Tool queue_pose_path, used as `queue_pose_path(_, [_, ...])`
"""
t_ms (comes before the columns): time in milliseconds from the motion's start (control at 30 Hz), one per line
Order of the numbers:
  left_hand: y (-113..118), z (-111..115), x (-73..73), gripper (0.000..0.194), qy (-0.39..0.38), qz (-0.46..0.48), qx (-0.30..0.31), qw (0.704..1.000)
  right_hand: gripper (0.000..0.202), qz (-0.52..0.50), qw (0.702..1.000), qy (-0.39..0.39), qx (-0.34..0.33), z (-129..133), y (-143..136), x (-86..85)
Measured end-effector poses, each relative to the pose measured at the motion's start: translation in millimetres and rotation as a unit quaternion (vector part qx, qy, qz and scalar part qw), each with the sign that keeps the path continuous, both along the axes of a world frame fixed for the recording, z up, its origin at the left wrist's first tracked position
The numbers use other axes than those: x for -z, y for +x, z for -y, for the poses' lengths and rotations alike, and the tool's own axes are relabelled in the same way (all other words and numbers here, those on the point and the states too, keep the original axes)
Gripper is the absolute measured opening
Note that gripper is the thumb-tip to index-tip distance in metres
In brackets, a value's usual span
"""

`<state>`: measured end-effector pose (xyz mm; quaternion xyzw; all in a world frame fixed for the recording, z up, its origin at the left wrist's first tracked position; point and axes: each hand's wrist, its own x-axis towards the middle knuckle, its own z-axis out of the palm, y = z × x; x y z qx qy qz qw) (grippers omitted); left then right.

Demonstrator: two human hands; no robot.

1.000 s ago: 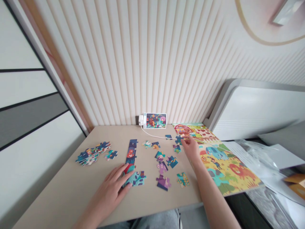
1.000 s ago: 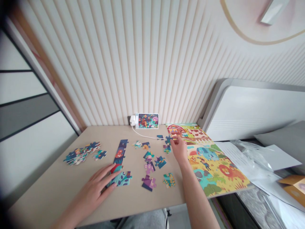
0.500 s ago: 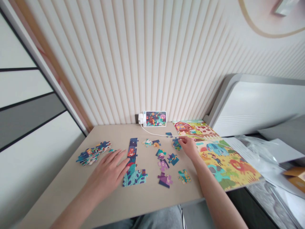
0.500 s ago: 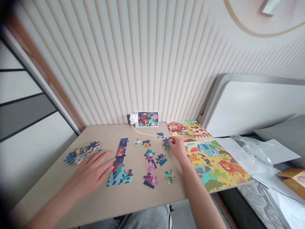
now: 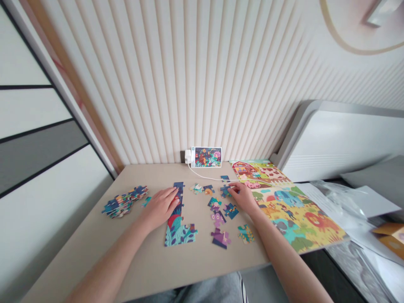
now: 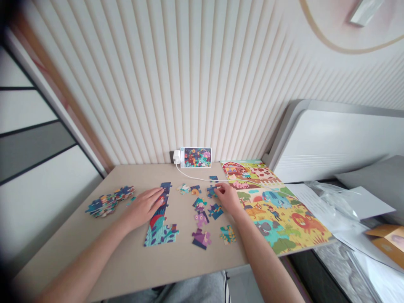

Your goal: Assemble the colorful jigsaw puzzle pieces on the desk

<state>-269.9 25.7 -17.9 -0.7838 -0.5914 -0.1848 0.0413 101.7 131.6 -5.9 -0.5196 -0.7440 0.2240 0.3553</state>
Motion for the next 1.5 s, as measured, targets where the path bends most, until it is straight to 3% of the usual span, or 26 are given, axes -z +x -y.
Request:
queue_pose_path(100, [-5.6, 0.7, 2.9, 0.058, -0.024, 0.001, -0.006, 1.000, 0.031, 0.012, 0.998, 0.038, 0.038, -3.1, 10.6, -5.8])
queue_pose_path(200, [-6.6, -0.8, 5.6, 0.061, -0.034, 0.012, -0.008, 0.999, 0.035, 0.002, 0.987, 0.057, 0.152, -7.6, 32.0, -12.0])
queue_pose_path(267, [-6.0, -1.3, 7.2, 0.062, -0.036, 0.020, -0.008, 0.999, 0.034, 0.006, 0.983, 0.049, 0.177, -9.7, 44.6, -13.8])
queue_pose_path(500, [-11.0, -1.6, 16.0, 0.057, -0.048, 0.007, -0.003, 0.999, 0.026, 0.050, 0.989, 0.033, 0.135, -8.7, 48.7, -13.8])
queue_pose_path(733, [-19.2, -4.9, 25.2, 0.054, -0.033, 0.001, 0.018, 0.999, 0.025, 0.071, 0.987, 0.042, 0.135, -6.2, 49.2, -15.7])
queue_pose_path(1000, [-9.9, 1.1, 22.3, 0.055, -0.053, -0.004, 0.012, 0.999, 0.025, 0.089, 0.988, 0.046, 0.120, -12.2, 51.2, -5.4])
queue_pose_path(1267, [0.4, 5.2, 5.5, 0.053, -0.031, -0.009, 0.029, 0.999, 0.024, 0.104, 0.990, 0.060, 0.080, -8.9, 47.2, -3.3])
queue_pose_path(1500, [1.8, 8.4, 11.1, 0.058, -0.060, -0.004, 0.019, 0.998, 0.024, 0.085, 0.994, 0.061, 0.030, -3.7, 40.2, -11.3])
